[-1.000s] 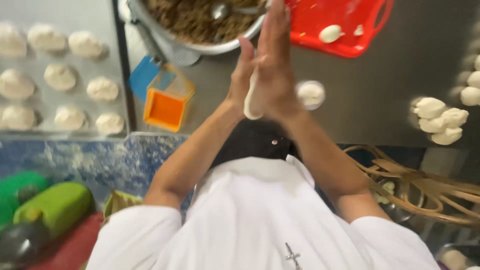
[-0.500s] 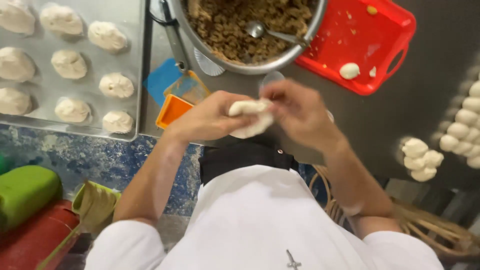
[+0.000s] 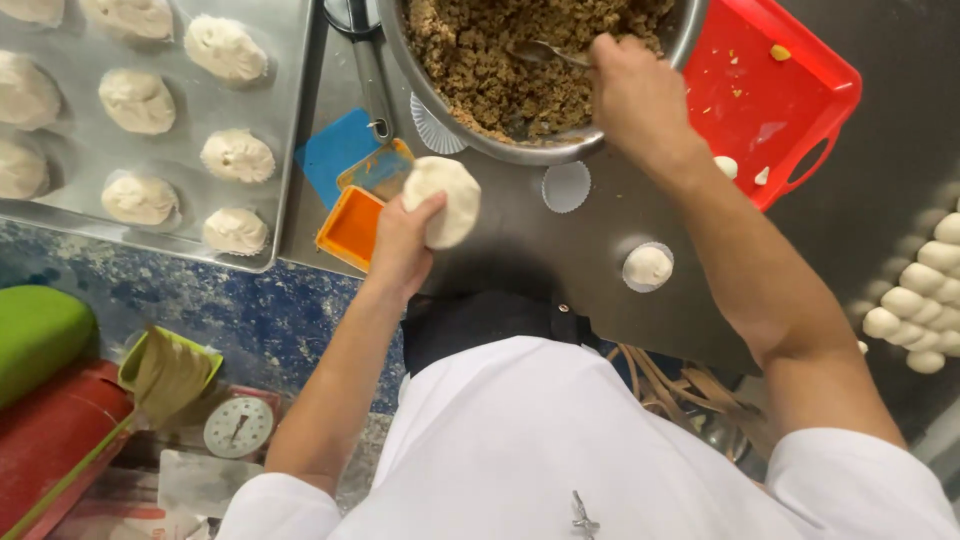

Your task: Filling and shaping dough portions to make steamed buns.

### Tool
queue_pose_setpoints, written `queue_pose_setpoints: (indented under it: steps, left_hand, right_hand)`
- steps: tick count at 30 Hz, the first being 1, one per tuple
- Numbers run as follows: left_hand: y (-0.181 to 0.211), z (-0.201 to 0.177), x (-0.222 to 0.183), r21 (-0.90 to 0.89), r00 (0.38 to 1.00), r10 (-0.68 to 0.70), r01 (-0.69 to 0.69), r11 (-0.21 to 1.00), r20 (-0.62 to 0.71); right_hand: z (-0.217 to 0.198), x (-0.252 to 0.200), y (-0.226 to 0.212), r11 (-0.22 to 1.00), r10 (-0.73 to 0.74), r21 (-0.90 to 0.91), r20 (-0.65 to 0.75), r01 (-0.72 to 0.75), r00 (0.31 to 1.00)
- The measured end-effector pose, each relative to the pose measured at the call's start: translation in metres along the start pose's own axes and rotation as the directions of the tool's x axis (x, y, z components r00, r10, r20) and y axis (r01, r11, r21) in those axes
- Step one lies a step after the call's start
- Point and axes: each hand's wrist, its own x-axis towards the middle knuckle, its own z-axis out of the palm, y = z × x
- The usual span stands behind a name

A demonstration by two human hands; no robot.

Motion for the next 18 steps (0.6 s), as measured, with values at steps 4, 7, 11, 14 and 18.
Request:
queue_pose_setpoints:
  steps: [4, 7, 11, 14, 18]
  left_hand:
    - [-0.007, -0.002, 0.031, -0.031, 0.985, 0.128, -0.133, 0.991, -0.113]
    - [0.0, 0.015, 0.039, -0.112, 0.963, 0.227, -0.244, 0.963, -0.145]
    - [0.006, 0.03, 0.034, -0.083, 0.952, 0.285, -0.295, 0.952, -0.113]
    - [0.01, 0.035, 0.025, -0.046, 0.958, 0.268, -0.274, 0.961, -0.104]
    - [0.018, 0.04, 0.006, 0.04, 0.958, 0.273, -0.271, 0.962, -0.089]
  right_hand:
    - [0.001, 0.0, -0.041, 0.989, -0.025, 0.147, 0.057, 0.016, 0.998]
    - [0.006, -0.012, -0.053, 0.984, -0.09, 0.162, 0.06, 0.079, 0.994]
    - [0.011, -0.019, -0.04, 0.834, 0.021, 0.534, 0.219, -0.138, 0.975]
    - [0.016, -0.016, -0.022, 0.65, 0.112, 0.654, 0.422, -0.388, 0.9]
    - [-0.014, -0.012, -0.021, 0.504, 0.216, 0.599, 0.61, -0.623, 0.762]
